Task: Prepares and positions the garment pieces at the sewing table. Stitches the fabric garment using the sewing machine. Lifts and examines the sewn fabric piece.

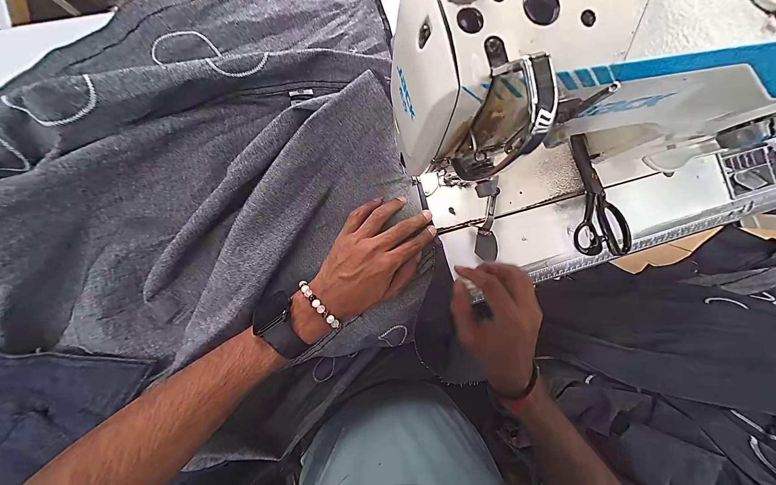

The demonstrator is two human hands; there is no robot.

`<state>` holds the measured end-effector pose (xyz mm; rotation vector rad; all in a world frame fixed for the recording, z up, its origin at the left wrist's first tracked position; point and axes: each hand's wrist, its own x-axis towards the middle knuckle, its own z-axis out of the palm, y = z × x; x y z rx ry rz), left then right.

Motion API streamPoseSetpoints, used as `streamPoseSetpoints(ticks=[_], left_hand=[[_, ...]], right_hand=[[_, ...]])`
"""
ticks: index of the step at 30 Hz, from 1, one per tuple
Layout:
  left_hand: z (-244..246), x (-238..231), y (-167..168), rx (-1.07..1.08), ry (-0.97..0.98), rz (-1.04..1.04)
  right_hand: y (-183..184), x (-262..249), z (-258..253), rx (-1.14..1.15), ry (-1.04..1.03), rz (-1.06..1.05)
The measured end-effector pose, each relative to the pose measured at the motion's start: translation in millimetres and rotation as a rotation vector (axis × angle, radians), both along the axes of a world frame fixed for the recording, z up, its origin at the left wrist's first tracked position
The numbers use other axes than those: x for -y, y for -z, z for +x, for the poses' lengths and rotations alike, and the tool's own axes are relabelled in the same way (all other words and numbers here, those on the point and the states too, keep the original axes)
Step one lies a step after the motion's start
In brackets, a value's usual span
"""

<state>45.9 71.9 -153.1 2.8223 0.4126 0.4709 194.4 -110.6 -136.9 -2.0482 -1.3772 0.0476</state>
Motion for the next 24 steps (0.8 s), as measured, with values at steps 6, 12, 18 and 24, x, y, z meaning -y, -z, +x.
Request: streamPoseSetpoints(ticks=[6,12,18,24], left_hand=[[-2.0,1.5,1.3,-0.010,-0.011,0.010],[-4.4,-6.8,-1.1,-0.043,0.003,0.021],[-6.2,-6.3,0.5,-0.029,0.026,-0.010],[-6.4,-7.5,0.8,-0.022,0.022,-0.005]], right_hand=[[38.2,44.9,-49.0,0.107,0.032,-0.079],[-8.3,57.9,1.0,0.031,0.065,-0.313],[-30.9,4.3,15.1,-0.116,-0.035,-0.222],[-8.7,-51.5,24.7,-0.186,0.057,-0.229]])
